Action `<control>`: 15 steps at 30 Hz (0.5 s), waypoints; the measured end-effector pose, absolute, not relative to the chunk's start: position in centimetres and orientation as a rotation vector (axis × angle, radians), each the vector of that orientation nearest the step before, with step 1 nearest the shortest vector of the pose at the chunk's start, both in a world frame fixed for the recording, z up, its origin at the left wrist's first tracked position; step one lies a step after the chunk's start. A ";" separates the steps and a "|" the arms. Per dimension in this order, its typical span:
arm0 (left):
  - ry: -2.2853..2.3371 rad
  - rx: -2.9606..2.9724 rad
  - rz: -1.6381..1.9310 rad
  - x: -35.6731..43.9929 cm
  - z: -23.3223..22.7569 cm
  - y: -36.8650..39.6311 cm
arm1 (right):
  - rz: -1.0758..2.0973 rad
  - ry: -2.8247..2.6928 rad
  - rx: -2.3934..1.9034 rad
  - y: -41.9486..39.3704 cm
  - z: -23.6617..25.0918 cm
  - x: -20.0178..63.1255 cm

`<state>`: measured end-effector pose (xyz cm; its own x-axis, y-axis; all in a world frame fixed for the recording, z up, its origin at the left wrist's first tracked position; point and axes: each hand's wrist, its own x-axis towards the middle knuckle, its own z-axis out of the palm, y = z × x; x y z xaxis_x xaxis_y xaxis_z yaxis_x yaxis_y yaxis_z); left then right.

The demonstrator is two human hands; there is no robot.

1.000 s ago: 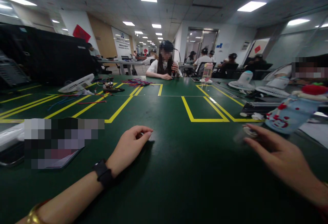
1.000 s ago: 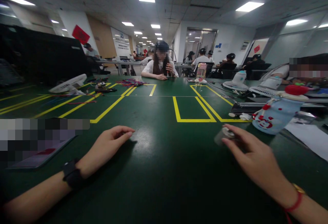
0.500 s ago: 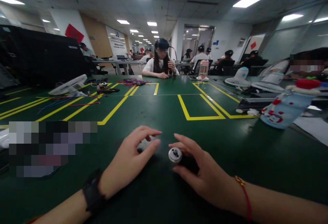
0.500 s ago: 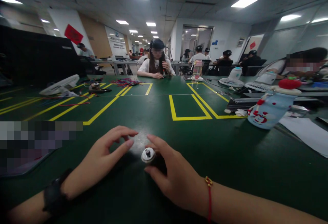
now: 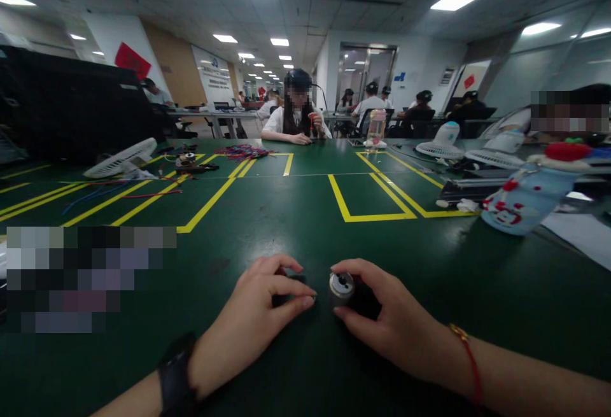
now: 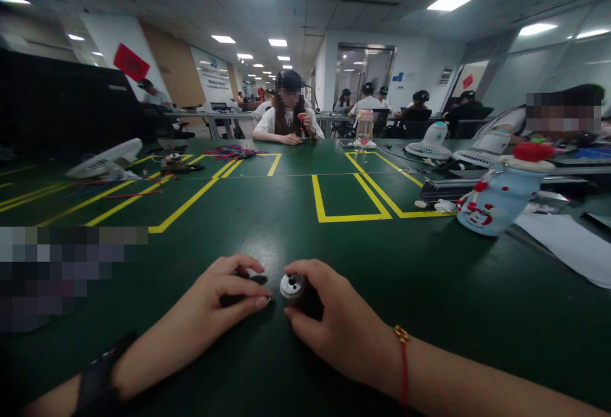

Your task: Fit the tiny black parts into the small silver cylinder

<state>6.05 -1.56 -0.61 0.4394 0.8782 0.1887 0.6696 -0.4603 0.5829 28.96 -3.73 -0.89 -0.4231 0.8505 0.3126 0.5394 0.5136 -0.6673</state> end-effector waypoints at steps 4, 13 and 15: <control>1.302 2.375 0.563 6.0 -1.2 -1.5 | 0.580 -2.098 -1.150 -3.7 -0.9 29.2; 1.716 2.368 0.517 0.3 -0.2 1.6 | -0.202 -1.595 -1.677 -0.2 -1.0 44.0; 1.815 2.409 0.395 -0.3 -0.8 2.2 | -0.313 -1.552 -1.861 -0.1 -1.3 48.9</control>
